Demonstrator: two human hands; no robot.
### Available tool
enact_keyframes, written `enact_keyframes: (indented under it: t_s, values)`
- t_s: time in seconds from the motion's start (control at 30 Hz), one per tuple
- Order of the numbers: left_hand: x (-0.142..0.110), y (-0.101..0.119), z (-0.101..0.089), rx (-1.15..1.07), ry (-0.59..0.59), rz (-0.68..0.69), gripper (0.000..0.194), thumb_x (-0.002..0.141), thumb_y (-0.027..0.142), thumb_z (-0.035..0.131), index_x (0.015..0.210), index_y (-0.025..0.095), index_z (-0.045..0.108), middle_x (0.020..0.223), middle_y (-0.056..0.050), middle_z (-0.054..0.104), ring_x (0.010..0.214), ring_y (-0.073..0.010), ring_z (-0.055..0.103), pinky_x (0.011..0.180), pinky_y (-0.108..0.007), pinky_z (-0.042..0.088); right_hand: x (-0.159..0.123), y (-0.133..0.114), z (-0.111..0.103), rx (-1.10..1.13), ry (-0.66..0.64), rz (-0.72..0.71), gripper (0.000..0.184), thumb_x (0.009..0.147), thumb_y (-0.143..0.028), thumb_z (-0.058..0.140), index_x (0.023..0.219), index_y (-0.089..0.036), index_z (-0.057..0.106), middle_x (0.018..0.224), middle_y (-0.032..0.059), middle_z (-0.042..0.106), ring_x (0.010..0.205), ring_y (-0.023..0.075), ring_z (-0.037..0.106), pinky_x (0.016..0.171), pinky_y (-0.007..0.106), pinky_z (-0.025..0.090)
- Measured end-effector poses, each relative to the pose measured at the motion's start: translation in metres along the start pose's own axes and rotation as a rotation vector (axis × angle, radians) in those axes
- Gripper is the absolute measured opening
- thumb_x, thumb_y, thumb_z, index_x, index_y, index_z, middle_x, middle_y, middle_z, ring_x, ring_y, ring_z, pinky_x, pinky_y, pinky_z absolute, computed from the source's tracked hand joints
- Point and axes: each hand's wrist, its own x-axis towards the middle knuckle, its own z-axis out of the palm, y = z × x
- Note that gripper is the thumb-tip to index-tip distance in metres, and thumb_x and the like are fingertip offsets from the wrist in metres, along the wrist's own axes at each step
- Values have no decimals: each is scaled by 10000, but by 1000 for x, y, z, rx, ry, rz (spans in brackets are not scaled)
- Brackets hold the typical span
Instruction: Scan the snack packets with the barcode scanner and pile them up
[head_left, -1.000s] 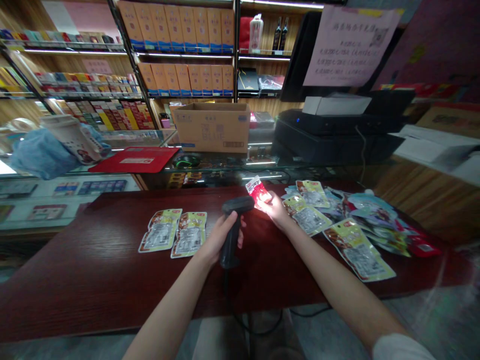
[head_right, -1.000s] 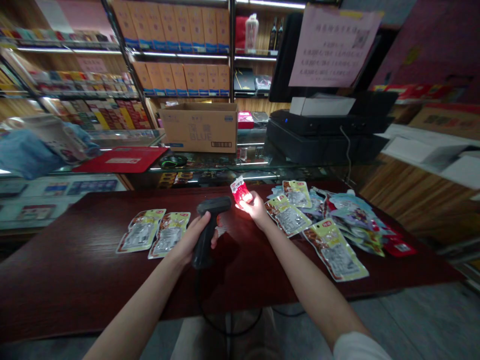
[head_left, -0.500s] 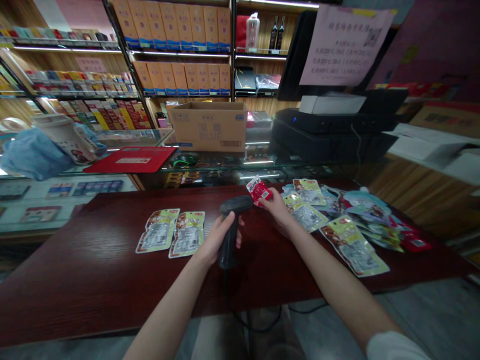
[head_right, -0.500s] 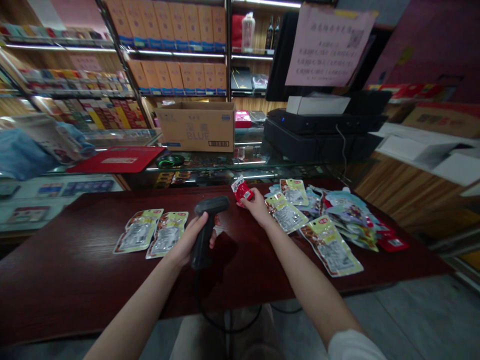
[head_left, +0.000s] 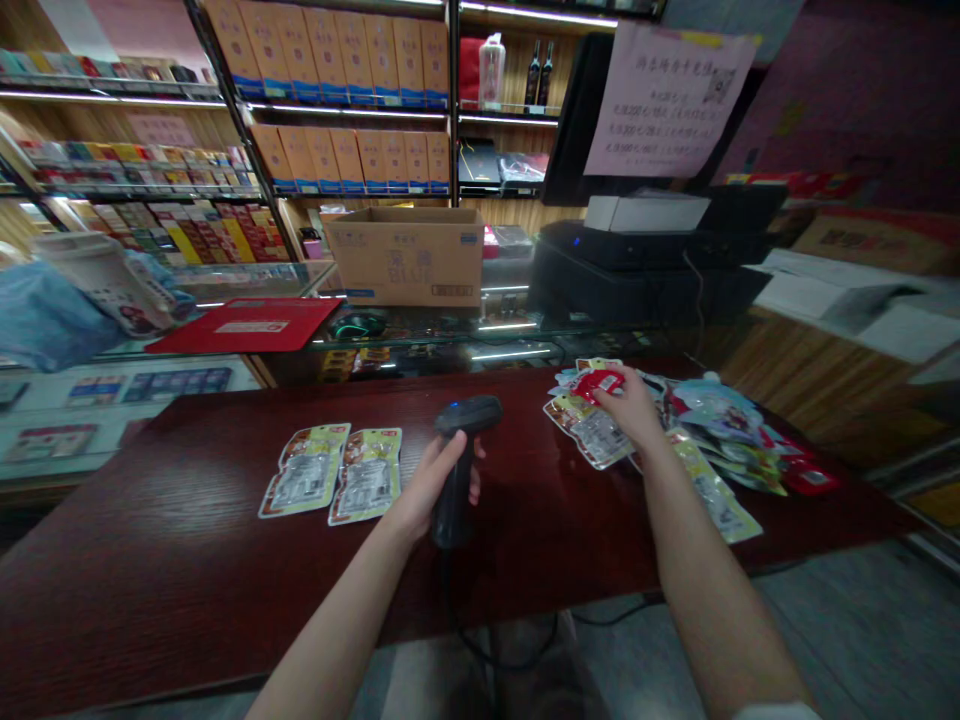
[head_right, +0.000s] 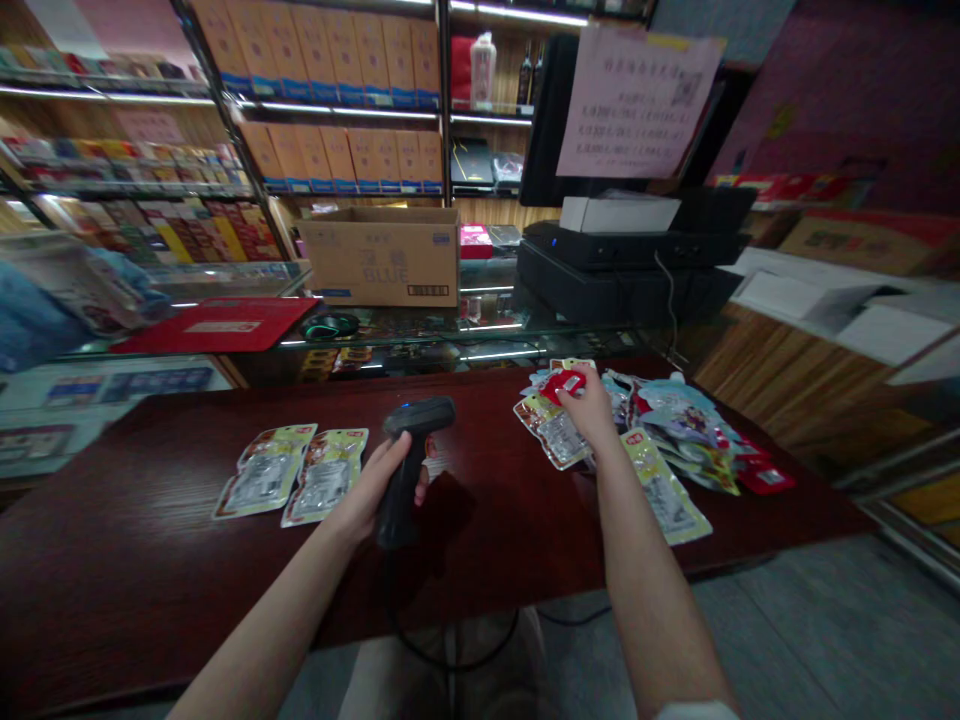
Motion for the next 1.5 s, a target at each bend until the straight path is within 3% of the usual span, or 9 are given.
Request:
enact_keyframes:
  t_s: [0.1, 0.23, 0.37, 0.57, 0.8, 1.2, 1.37, 1.5]
  values:
    - [-1, 0, 0, 8, -4, 5, 589, 718, 688, 631, 933, 147, 541, 528, 14, 578, 438, -103, 527, 441, -200, 405, -10, -2, -18, -235, 0, 19, 505, 671, -345, 646, 1135, -165, 567, 968, 95, 668, 780, 245, 626, 797, 434, 502]
    - [-1, -1, 0, -2, -1, 4, 596, 721, 672, 643, 982, 149, 529, 523, 30, 565, 423, -105, 519, 429, -205, 398, -31, -15, -31, -563, -21, 63, 483, 767, -365, 606, 1205, -165, 560, 1015, 133, 680, 854, 289, 642, 779, 408, 475]
    - [-1, -3, 1, 12, -7, 1, 593, 724, 674, 641, 978, 149, 528, 519, 31, 560, 423, -107, 520, 428, -208, 400, -46, -26, -33, -770, -65, 59, 455, 841, -373, 564, 1241, -157, 546, 1091, 158, 661, 956, 302, 623, 795, 380, 448]
    - [0, -3, -1, 22, -10, -13, 582, 718, 677, 645, 949, 156, 526, 551, 18, 583, 432, -102, 522, 434, -207, 400, -55, -27, -27, -955, -28, -37, 413, 860, -335, 546, 1193, -93, 582, 1072, 201, 621, 1006, 323, 570, 851, 395, 416]
    - [-2, -5, -2, 45, -16, -18, 550, 740, 676, 620, 909, 161, 528, 503, 21, 553, 439, -94, 495, 437, -193, 365, -60, -23, -23, -903, 38, -155, 383, 853, -295, 532, 1188, -121, 597, 1174, 186, 548, 1022, 304, 545, 868, 401, 416]
    - [-2, -8, -2, 44, -48, 54, 497, 787, 649, 589, 900, 172, 507, 500, 30, 541, 434, -85, 475, 439, -187, 342, -62, -25, -10, -736, 74, -296, 332, 858, -270, 500, 1139, -126, 603, 1111, 182, 569, 1011, 312, 533, 875, 440, 429]
    - [2, -10, -7, -6, -67, 76, 505, 778, 658, 594, 876, 168, 517, 484, 26, 540, 416, -85, 470, 431, -191, 341, -70, -44, 16, -512, -23, -350, 272, 850, -238, 496, 1086, -164, 608, 1067, 143, 598, 1006, 289, 547, 897, 429, 435]
    - [-5, -4, -12, -47, -40, 140, 505, 770, 657, 602, 864, 167, 523, 480, 32, 533, 410, -81, 471, 431, -189, 334, -84, -71, 56, -270, -228, -323, 205, 847, -236, 485, 997, -186, 616, 975, 97, 636, 940, 250, 577, 873, 388, 447]
